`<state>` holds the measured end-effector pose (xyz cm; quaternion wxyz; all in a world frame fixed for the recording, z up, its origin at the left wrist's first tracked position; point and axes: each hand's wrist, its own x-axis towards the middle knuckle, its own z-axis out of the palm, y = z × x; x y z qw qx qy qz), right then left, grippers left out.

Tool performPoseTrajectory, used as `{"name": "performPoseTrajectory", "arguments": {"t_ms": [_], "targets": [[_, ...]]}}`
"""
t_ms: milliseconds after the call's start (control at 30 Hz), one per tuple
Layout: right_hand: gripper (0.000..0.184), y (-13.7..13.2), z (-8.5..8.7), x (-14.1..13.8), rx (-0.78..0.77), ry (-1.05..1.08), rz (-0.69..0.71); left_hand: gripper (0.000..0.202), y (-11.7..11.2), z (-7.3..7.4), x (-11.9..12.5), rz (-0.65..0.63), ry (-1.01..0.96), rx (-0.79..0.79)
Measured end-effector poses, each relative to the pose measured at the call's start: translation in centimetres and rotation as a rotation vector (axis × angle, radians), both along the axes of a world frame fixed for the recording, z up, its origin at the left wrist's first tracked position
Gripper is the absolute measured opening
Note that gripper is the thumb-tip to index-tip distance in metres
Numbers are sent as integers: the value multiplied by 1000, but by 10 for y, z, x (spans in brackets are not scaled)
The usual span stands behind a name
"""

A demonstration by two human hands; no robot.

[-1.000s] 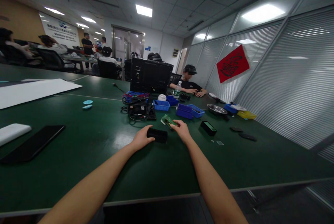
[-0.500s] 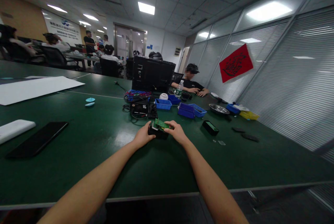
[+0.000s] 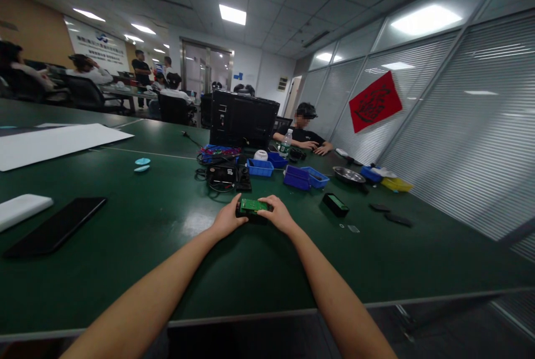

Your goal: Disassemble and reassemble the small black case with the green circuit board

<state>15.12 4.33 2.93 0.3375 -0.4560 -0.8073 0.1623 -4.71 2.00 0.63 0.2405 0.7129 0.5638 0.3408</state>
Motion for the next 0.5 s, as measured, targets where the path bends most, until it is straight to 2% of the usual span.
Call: {"name": "performPoseTrajectory", "arguments": {"t_ms": [133, 233, 367, 500], "targets": [[36, 0, -2, 0, 10, -27, 23, 85, -2, 2, 0, 5, 9, 0], [42, 0, -1, 2, -37, 21, 44, 85, -2, 2, 0, 4, 5, -4], [38, 1, 1, 5, -94, 118, -4, 85, 0, -1, 1, 16, -15, 7], [38, 0, 0, 4, -150, 97, -28, 83, 4, -7, 0, 18, -54, 58]]}}
